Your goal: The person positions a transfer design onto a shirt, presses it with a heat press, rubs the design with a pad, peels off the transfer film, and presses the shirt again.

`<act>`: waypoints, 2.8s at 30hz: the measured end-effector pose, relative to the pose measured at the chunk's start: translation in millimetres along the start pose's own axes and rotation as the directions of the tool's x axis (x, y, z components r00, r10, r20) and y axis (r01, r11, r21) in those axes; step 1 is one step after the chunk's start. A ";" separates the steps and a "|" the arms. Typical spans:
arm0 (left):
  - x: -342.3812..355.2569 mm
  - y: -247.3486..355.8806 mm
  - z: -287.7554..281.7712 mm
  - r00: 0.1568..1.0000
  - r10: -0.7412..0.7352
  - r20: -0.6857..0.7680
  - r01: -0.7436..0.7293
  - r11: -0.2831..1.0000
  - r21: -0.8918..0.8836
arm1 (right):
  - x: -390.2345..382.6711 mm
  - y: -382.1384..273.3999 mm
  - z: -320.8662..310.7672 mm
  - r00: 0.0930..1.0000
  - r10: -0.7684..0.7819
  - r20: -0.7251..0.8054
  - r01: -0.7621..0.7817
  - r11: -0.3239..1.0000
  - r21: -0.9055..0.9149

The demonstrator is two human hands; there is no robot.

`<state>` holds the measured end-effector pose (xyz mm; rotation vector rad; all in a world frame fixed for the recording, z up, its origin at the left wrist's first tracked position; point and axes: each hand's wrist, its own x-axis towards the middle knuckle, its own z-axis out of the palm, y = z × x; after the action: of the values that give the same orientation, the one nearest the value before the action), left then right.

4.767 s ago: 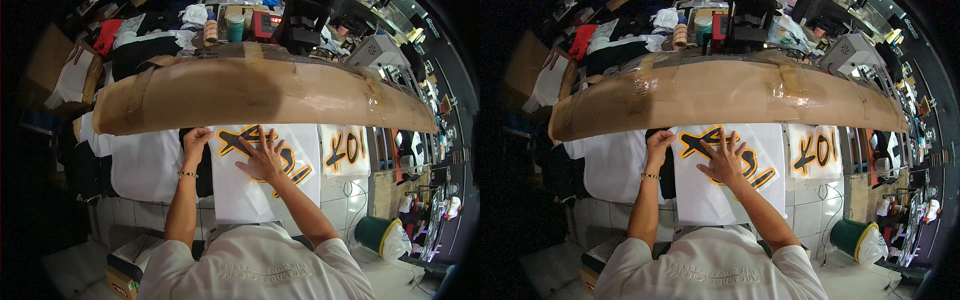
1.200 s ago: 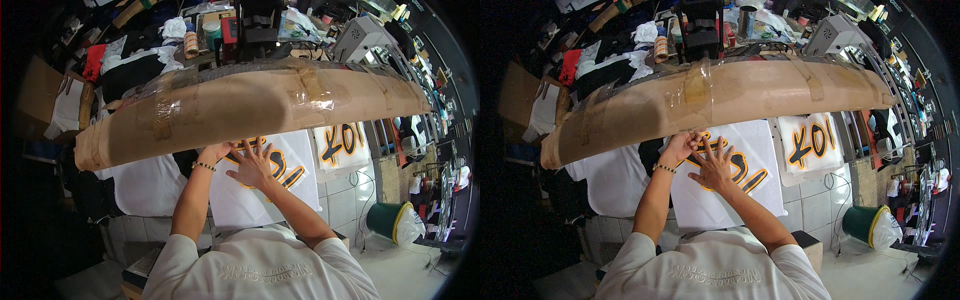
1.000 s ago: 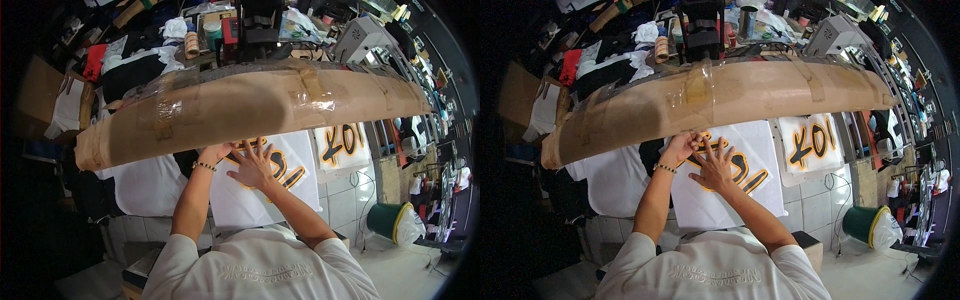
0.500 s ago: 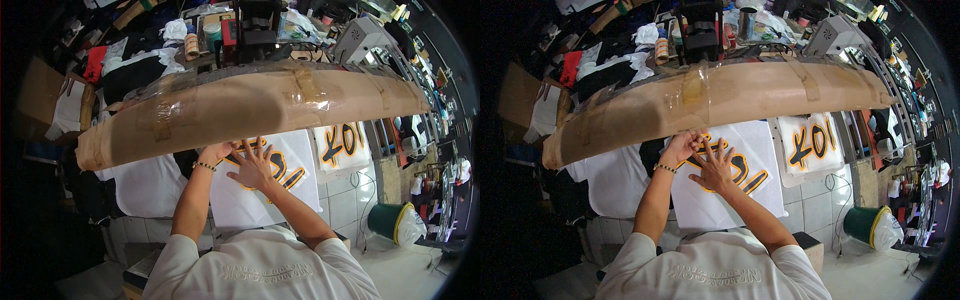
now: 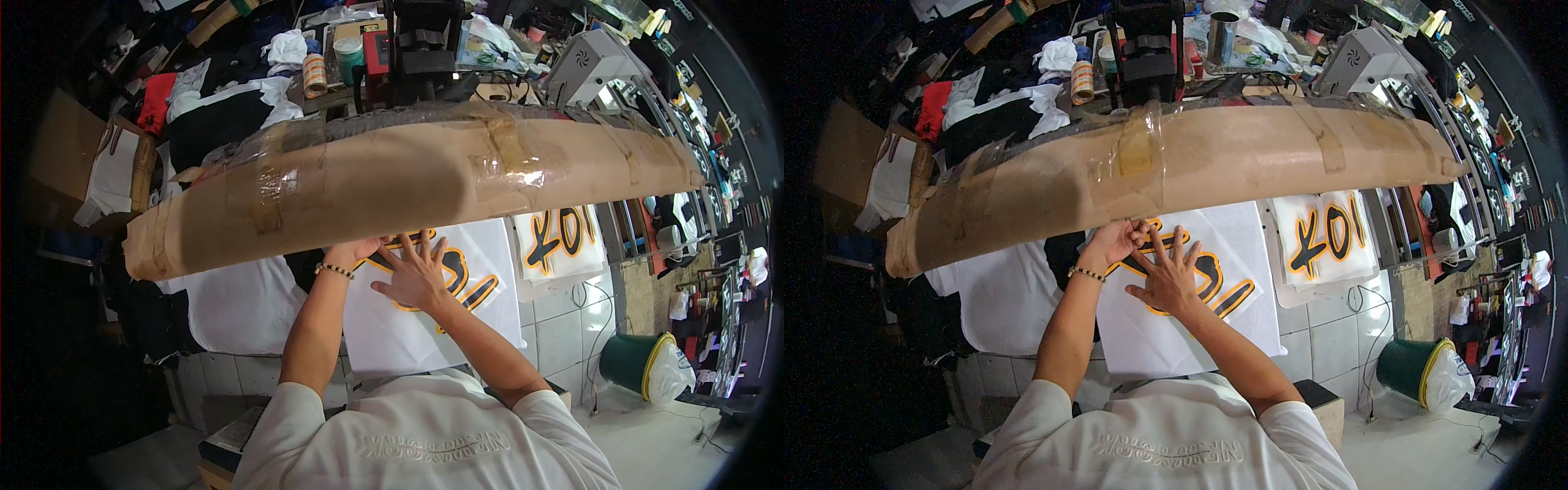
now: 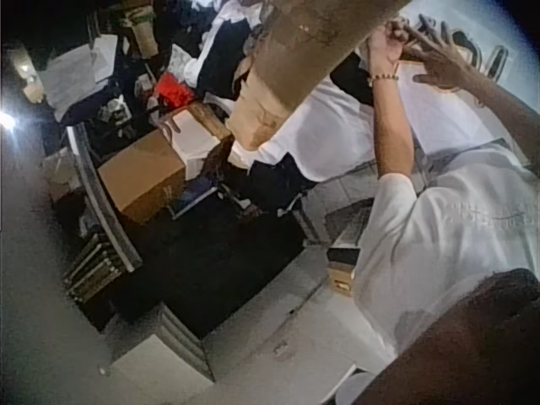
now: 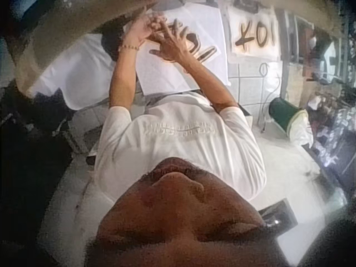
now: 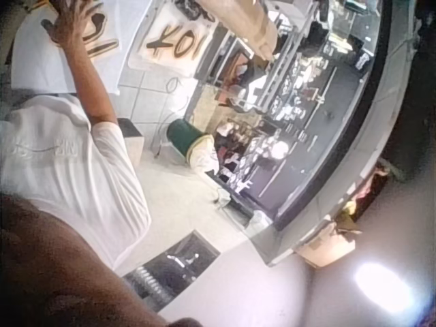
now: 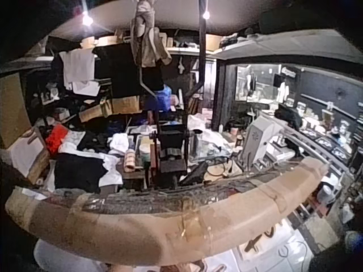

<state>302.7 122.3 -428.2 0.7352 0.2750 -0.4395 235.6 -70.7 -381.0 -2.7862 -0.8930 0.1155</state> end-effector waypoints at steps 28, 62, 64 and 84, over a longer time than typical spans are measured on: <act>39.6 -30.5 -97.3 0.957 0.279 -0.079 -0.246 0.926 0.285 | 2.2 -8.0 2.5 0.999 -0.030 -0.018 0.030 0.999 0.031; 19.3 -18.8 -53.0 0.965 0.235 -0.118 -0.145 0.851 0.505 | -0.1 2.3 7.8 1.000 -0.007 -0.026 0.007 1.000 0.021; -6.8 -4.9 -0.7 0.952 0.231 -0.203 -0.038 0.745 0.666 | -2.4 11.2 5.0 1.000 0.027 -0.007 -0.027 1.000 0.007; -13.8 -10.4 9.7 0.976 0.102 -0.192 -0.053 0.968 0.246 | 2.8 20.5 -0.2 0.992 0.019 -0.126 -0.010 0.998 0.067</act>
<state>286.6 112.6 -422.0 1.0274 0.3876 -0.3257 249.5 -85.3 -385.4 -2.7047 -0.8229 -0.0283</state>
